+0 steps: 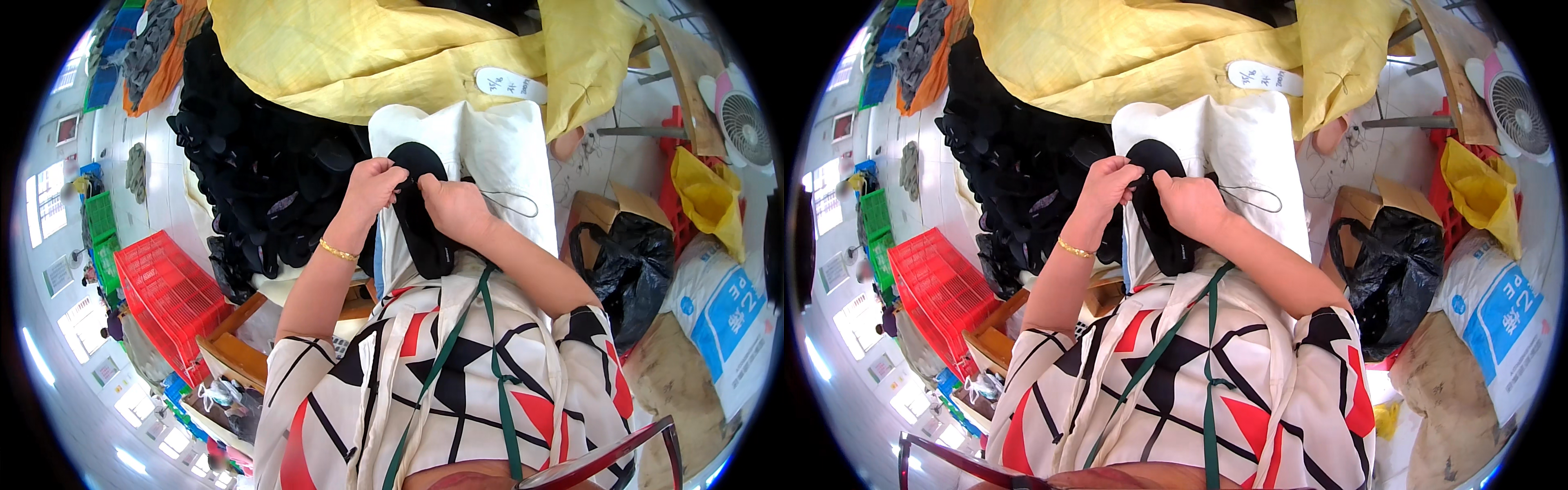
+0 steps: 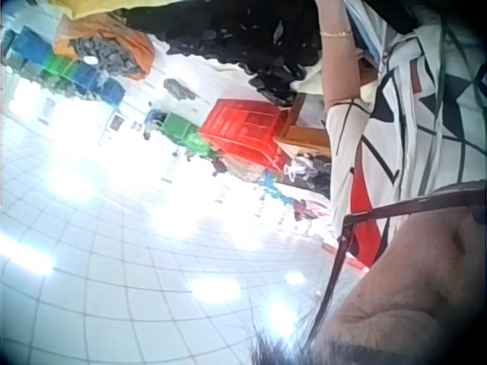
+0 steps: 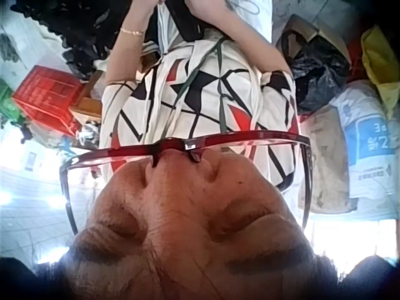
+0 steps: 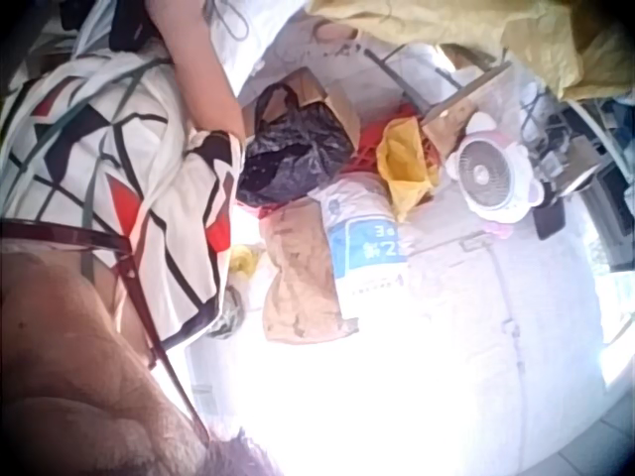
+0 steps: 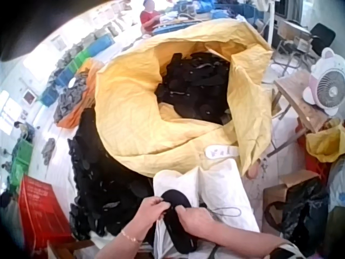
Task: The person is hand-sewing a black shoe using a needle and thread. They repeatedly insert the needle into the shoe's upper and pull the thread through to secure the material. The person works on a single shoe throughout the clip, occasionally adjusting their grip and the thread tension.
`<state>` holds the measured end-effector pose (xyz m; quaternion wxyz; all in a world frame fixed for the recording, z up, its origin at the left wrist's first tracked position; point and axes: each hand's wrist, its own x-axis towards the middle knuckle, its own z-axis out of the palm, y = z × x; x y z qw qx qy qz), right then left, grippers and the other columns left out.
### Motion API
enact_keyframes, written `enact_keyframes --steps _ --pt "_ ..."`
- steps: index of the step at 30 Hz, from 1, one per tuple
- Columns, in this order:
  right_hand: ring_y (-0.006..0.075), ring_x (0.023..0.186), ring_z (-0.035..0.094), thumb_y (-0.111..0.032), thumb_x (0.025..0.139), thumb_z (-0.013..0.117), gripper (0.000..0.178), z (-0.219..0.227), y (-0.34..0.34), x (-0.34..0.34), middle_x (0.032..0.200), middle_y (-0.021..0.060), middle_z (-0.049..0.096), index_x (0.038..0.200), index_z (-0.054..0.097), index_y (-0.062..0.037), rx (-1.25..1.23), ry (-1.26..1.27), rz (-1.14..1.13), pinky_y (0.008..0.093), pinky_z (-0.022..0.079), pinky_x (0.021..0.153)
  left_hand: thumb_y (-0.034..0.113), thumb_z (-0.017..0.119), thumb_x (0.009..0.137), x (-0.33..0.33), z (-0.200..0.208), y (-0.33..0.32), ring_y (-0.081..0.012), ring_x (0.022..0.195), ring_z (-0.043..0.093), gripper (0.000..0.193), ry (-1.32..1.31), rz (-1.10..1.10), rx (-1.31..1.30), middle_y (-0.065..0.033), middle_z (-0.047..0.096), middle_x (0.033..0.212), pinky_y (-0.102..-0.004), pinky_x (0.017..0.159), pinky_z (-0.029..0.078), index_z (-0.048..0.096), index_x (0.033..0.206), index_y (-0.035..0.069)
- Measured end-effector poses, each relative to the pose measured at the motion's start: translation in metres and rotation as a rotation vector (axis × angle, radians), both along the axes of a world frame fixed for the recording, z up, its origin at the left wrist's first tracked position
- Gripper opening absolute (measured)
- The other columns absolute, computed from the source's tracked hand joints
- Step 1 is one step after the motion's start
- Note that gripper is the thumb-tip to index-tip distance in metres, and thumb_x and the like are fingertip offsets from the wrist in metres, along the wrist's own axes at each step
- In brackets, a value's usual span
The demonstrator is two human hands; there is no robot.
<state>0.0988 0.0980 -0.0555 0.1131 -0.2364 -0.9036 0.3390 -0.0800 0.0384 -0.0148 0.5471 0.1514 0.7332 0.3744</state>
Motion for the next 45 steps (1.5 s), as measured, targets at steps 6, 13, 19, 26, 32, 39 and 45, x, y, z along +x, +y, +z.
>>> enact_keyframes --steps 6,13,19,26,32,39,45 --pt "0.0320 0.057 0.064 -0.008 0.087 0.058 0.014 -0.009 -0.018 -0.010 0.064 0.0114 0.062 0.095 0.048 -0.0041 0.064 0.126 -0.167 0.0443 0.050 0.049 0.018 0.070 0.086 -0.006 -0.002 0.000 -0.0083 0.050 0.052 0.017 -0.089 -0.007 -0.006 0.0006 0.058 0.068 -0.0229 0.046 0.042 0.062 0.076 0.007" --pt "0.0328 0.061 0.067 -0.007 0.095 0.052 0.010 -0.004 -0.013 -0.017 0.071 0.0165 0.064 0.103 0.046 -0.0033 -0.370 0.173 -0.306 0.0459 0.052 0.054 0.019 0.070 0.087 -0.005 -0.004 -0.004 -0.0077 0.053 0.055 0.014 -0.161 0.055 0.049 0.0007 0.060 0.070 -0.0221 0.048 0.045 0.065 0.080 0.007" --pt "0.0203 0.063 0.066 -0.007 0.096 0.054 0.017 0.033 0.027 -0.015 0.074 0.0116 0.064 0.112 0.050 -0.0019 -1.120 0.054 -0.256 0.0330 0.053 0.058 0.016 0.072 0.086 0.005 -0.003 -0.006 -0.0068 0.052 0.054 0.011 -0.147 0.073 0.114 0.0002 0.063 0.071 -0.0203 0.050 0.044 0.068 0.083 0.006" --pt "0.0369 0.085 0.064 -0.019 0.092 0.064 0.012 0.012 0.024 -0.022 0.092 0.0161 0.065 0.094 0.064 -0.0066 -0.544 0.282 -0.266 0.0421 0.051 0.075 0.014 0.074 0.086 0.007 -0.016 -0.008 -0.0058 0.050 0.052 0.012 -0.057 0.038 0.163 -0.0004 0.063 0.069 -0.0197 0.048 0.042 0.069 0.081 0.005" --pt "0.0208 0.061 0.064 -0.021 0.101 0.054 0.022 0.027 0.051 -0.055 0.085 0.0106 0.066 0.094 0.058 0.0001 -0.769 0.398 -0.567 0.0350 0.053 0.059 0.017 0.075 0.086 0.013 -0.018 -0.006 -0.0054 0.048 0.048 0.020 0.024 0.015 0.192 0.0013 0.059 0.063 -0.0224 0.045 0.039 0.067 0.076 0.001" --pt "0.0100 0.052 0.050 -0.029 0.102 0.055 0.021 0.038 0.075 0.065 0.075 -0.0003 0.054 0.108 0.054 -0.0088 -1.298 0.336 -0.569 0.0240 0.045 0.047 0.018 0.075 0.086 0.003 -0.034 -0.006 -0.0056 0.047 0.048 0.025 0.023 -0.065 0.256 0.0006 0.057 0.062 -0.0245 0.044 0.040 0.064 0.075 -0.001" --pt "0.0136 0.053 0.043 -0.008 0.099 0.053 0.015 0.076 0.140 0.349 0.068 0.0012 0.046 0.085 0.050 -0.0041 -0.861 1.455 -1.265 0.0352 0.056 0.069 0.019 0.075 0.086 -0.011 -0.033 0.001 -0.0064 0.050 0.050 0.024 -0.101 -0.153 0.243 -0.0002 0.059 0.065 -0.0243 0.046 0.042 0.065 0.080 -0.002"
